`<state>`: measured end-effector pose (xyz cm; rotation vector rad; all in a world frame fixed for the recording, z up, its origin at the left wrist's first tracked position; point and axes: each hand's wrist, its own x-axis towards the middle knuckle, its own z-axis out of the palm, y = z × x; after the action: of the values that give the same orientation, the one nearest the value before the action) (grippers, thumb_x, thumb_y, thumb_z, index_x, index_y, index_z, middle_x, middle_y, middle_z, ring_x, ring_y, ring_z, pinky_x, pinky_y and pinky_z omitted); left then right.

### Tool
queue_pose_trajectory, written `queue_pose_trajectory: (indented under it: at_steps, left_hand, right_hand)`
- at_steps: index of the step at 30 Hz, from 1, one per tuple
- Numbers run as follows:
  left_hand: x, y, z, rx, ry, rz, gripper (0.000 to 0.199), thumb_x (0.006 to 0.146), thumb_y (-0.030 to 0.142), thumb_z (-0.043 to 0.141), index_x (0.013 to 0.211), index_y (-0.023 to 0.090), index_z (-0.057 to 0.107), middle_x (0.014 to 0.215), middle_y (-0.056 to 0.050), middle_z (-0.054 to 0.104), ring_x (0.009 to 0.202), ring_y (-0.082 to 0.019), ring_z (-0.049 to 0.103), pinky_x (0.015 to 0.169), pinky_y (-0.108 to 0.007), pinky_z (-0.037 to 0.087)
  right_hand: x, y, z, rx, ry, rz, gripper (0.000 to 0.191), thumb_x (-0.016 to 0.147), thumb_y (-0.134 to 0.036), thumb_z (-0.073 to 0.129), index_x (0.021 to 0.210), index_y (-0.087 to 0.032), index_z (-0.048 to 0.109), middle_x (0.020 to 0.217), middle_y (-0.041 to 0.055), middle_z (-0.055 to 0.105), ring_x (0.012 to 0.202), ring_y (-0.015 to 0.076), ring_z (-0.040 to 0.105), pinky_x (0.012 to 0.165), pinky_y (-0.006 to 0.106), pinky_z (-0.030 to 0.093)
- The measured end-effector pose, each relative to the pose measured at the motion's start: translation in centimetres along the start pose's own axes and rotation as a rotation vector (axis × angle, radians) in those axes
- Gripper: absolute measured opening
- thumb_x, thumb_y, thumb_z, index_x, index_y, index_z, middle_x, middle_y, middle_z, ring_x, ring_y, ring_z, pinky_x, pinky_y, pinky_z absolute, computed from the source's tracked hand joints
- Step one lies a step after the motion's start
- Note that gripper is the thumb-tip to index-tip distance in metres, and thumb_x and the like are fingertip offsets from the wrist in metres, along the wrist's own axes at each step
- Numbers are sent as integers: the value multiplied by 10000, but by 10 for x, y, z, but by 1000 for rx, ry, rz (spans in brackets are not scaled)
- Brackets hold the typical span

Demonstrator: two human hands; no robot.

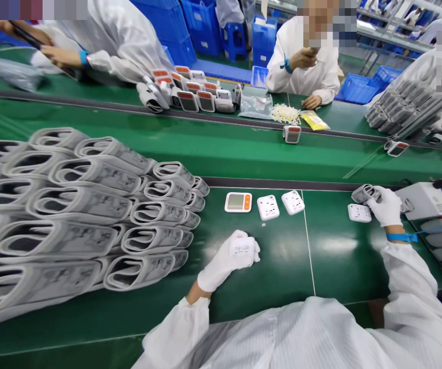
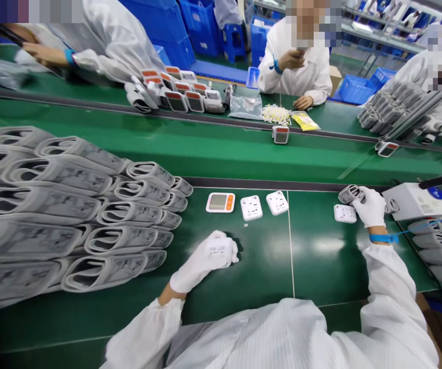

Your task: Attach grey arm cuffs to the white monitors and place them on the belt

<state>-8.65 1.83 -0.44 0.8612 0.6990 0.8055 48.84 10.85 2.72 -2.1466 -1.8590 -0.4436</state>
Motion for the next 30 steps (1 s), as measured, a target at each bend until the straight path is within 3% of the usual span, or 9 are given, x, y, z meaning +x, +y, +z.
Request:
queue_pose_trajectory:
  at_steps: [5, 9, 15, 18, 21, 24, 27, 30]
  left_hand:
    - [1, -5, -6, 7, -25, 11, 557, 706, 308, 919, 987, 219, 447, 977, -69, 734, 799, -210, 735, 665, -297, 557]
    - [6, -16, -15, -14, -43, 35, 555, 700, 300, 922, 1010, 213, 470, 975, -91, 746, 788, -221, 742, 631, -286, 555]
    - [14, -27, -24, -75, -67, 25, 632, 590, 350, 978, 966, 216, 488, 895, -79, 755, 722, -240, 749, 564, -266, 544]
    - [13, -23, -21, -101, -35, -22, 627, 587, 357, 980, 971, 213, 505, 905, -89, 758, 737, -243, 752, 552, -251, 533]
    - [15, -18, -19, -133, -40, -73, 627, 566, 358, 988, 951, 211, 516, 875, -85, 757, 713, -246, 750, 512, -234, 511]
    - [16, -18, -19, -136, -53, -57, 623, 569, 379, 986, 967, 213, 536, 868, -76, 753, 706, -234, 746, 514, -232, 510]
    - [16, -20, -21, -115, -62, -38, 613, 589, 392, 975, 1000, 214, 557, 896, -83, 754, 731, -234, 747, 541, -244, 522]
    - [13, -22, -22, -93, -54, -42, 607, 601, 409, 966, 1023, 213, 577, 907, -88, 753, 741, -235, 743, 548, -250, 519]
  right_hand:
    - [-1, -2, 5, 13, 32, 8, 439, 822, -348, 607, 1206, -171, 724, 869, 99, 705, 765, 247, 604, 724, 338, 408]
    - [-3, -2, 9, -8, 26, -23, 335, 887, -420, 600, 1071, -196, 767, 717, 57, 662, 702, 226, 570, 687, 328, 354]
    - [-3, -6, 2, -47, -6, -68, 420, 879, -459, 618, 1192, -204, 735, 778, 64, 681, 740, 231, 587, 706, 330, 366]
    - [-2, -14, -10, -103, -49, -110, 614, 834, -504, 662, 1362, -191, 652, 844, 90, 695, 847, 282, 611, 805, 381, 415]
    - [1, -26, -21, -163, -85, -147, 799, 812, -490, 678, 1523, -179, 490, 1091, 152, 709, 1063, 342, 611, 987, 490, 397]
    - [4, -38, -26, -118, -119, -196, 737, 787, -337, 664, 1502, -260, 502, 1327, 139, 653, 1274, 348, 547, 1142, 564, 267]
    - [8, -47, -26, 11, -162, -194, 625, 755, -253, 640, 1378, -262, 606, 1300, 123, 680, 1310, 341, 545, 1200, 580, 195]
    - [12, -54, -26, 106, -180, -173, 557, 721, -267, 657, 1276, -227, 645, 1261, 126, 699, 1263, 346, 588, 1201, 581, 227]
